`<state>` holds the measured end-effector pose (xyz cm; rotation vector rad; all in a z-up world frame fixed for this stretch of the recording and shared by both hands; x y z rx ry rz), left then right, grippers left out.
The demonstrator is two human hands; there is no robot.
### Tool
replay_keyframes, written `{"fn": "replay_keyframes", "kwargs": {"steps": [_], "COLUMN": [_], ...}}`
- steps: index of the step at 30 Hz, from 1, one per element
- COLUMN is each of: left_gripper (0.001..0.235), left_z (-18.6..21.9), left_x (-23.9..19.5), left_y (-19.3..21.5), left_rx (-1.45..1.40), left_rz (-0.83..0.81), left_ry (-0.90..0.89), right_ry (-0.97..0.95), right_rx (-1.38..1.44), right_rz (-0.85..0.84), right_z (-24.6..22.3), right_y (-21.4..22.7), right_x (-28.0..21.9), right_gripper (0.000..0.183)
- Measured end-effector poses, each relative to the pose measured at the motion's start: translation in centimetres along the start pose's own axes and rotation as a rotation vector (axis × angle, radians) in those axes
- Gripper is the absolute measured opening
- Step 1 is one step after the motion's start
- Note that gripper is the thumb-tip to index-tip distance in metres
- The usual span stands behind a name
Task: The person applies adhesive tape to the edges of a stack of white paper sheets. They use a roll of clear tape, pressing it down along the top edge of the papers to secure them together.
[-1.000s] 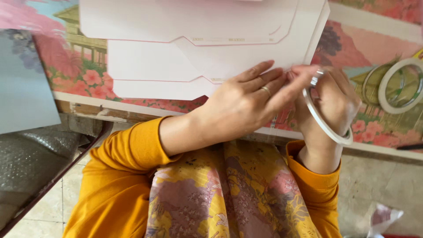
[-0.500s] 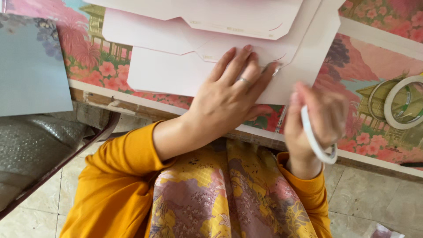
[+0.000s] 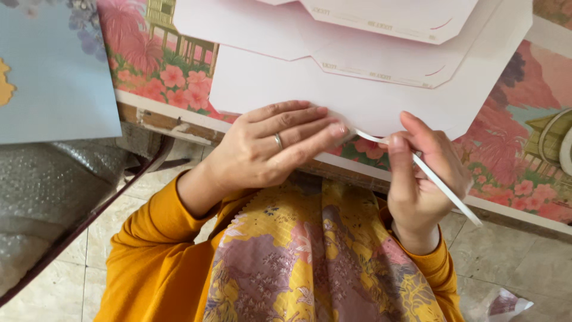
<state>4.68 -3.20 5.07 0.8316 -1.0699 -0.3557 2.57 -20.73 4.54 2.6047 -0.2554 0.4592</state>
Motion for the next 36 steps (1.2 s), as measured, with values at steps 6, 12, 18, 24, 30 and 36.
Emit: {"fn": "replay_keyframes", "kwargs": {"steps": [6,12,18,24,30,36], "left_gripper": [0.031,0.027,0.028,0.033,0.031,0.031], "left_z": [0.4,0.6,1.2,0.9,0.6,0.3], "left_x": [0.9,0.8,0.8,1.6,0.4,-0.2], "left_y": [-1.4,-1.4,-1.9,-1.9,-0.9,-0.8], "left_rx": [0.218,0.228,0.345,0.226,0.020,-0.014], "left_rz": [-0.070,-0.063,-0.149,-0.098,0.046,0.017], "left_ry": [-0.002,0.016,-0.109,-0.023,0.047,-0.016], "right_ry": [-0.024,0.007,0.106,0.109,-0.254,-0.425], "right_rx": [0.069,-0.115,-0.311,-0.201,0.673,0.816], "right_rz": [0.005,0.066,0.094,0.192,0.509,0.282], "right_z": [1.4,2.8,3.9,5.5,9.2,9.0], "right_y": [1.9,4.6,5.6,7.5,9.2,4.0], "right_x": [-0.5,-1.0,-1.3,-2.1,-3.4,-2.5], "right_gripper": [0.026,0.015,0.017,0.011,0.019,0.011]}}
Point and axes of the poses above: each hand's wrist, its own x-axis towards the middle knuckle, its own y-axis out of the back of the hand, z = x × y, the point moved 8 cm from there along x, towards the middle knuckle, and after that the axes turned 12 degrees about x, right-handed, at the moved point
